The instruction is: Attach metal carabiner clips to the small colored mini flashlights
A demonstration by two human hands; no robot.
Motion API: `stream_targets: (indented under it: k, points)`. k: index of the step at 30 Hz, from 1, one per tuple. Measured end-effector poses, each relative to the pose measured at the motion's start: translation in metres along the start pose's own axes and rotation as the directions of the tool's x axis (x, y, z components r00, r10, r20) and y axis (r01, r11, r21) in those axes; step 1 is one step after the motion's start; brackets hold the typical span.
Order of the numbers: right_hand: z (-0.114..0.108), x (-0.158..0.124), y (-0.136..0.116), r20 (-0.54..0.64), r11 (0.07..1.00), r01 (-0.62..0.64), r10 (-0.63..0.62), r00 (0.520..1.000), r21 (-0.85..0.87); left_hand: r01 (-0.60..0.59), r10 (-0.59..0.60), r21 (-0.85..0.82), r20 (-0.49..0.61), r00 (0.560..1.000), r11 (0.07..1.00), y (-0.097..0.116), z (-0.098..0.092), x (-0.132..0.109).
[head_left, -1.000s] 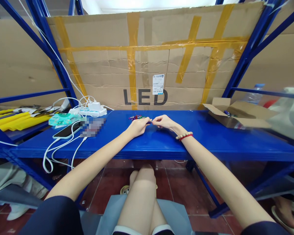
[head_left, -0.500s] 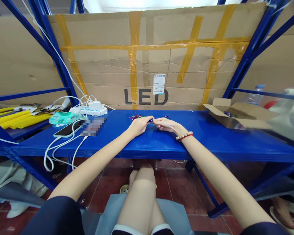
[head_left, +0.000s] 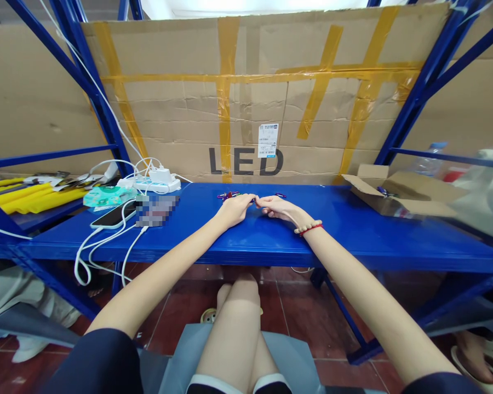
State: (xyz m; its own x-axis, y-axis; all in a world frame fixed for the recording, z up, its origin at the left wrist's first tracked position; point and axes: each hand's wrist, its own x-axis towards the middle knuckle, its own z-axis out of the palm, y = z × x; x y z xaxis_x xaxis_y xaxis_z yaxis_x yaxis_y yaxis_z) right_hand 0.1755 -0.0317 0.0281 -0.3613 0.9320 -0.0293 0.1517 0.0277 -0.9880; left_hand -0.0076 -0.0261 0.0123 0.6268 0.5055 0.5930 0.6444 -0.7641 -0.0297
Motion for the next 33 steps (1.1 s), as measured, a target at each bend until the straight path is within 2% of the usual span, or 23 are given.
stream_targets:
  k: [2,5,8,13,19,25,33]
  points:
    - [0.0,0.001,0.0,-0.006,1.0,0.014,-0.014,1.0,-0.014,0.012,-0.012,0.002,-0.001,1.0,1.0,0.0,0.0,0.0]
    - [0.001,0.003,0.0,-0.12,0.993,0.082,-0.091,0.989,-0.081,0.052,-0.052,-0.007,-0.005,0.999,0.999,0.0,0.002,0.001]
    - [0.003,0.007,0.001,-0.238,0.971,0.189,-0.22,0.946,-0.144,0.109,-0.109,-0.007,0.014,0.994,0.994,0.0,0.002,0.002]
    - [0.004,0.012,0.002,-0.288,0.939,0.3,-0.338,0.896,-0.167,0.156,-0.155,-0.015,0.046,0.987,0.988,0.001,0.001,0.003]
    - [0.0,0.013,0.002,-0.226,0.895,0.388,-0.434,0.872,-0.221,0.175,-0.174,-0.052,0.022,0.984,0.983,0.001,0.002,0.003]
    - [-0.004,0.013,0.001,-0.156,0.84,0.421,-0.493,0.856,-0.343,0.196,-0.194,-0.047,0.045,0.98,0.979,0.002,0.001,0.003]
    - [-0.003,0.01,0.0,-0.16,0.809,0.436,-0.527,0.835,-0.394,0.243,-0.242,-0.021,0.058,0.969,0.97,0.003,-0.001,0.003]
